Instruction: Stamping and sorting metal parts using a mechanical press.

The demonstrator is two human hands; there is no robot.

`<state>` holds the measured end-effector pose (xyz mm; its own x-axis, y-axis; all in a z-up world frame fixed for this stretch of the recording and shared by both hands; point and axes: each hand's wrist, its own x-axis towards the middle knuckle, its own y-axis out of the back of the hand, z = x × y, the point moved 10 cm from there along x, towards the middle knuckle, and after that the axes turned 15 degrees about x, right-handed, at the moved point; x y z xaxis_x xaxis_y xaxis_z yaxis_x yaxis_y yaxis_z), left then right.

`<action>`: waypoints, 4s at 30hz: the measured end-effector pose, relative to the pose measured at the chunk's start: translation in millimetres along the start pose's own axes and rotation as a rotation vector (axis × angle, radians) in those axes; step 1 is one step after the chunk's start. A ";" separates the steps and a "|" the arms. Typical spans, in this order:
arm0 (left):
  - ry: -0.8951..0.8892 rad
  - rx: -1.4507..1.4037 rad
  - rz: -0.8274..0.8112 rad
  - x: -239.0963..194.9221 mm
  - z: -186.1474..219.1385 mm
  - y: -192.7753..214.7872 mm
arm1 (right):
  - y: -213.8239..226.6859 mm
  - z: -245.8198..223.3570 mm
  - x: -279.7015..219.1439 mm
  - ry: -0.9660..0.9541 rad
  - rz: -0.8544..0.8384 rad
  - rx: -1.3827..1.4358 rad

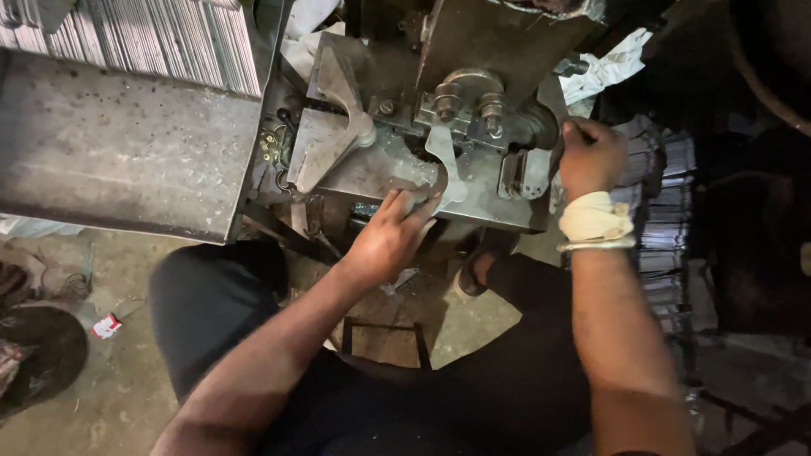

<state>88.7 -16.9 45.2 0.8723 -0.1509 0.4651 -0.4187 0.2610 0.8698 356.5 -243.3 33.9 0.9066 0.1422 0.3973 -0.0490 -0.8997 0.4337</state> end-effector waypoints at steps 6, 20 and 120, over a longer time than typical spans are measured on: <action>-0.056 0.123 -0.039 0.9 4.3 -3.5 | 14.4 -62.2 -40.0 0.075 0.148 0.200; 0.007 -0.095 0.129 5.4 2.0 40.3 | -90.7 -194.4 -151.8 0.480 -0.508 -0.191; 0.340 0.301 0.183 -11.4 -111.1 86.1 | -126.4 -53.8 -143.5 -0.750 -0.448 0.791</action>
<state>70.8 113.2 96.6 0.7898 0.2046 0.5783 -0.5834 -0.0407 0.8112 210.0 -127.7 -34.4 0.8094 0.4694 -0.3528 0.3707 -0.8744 -0.3131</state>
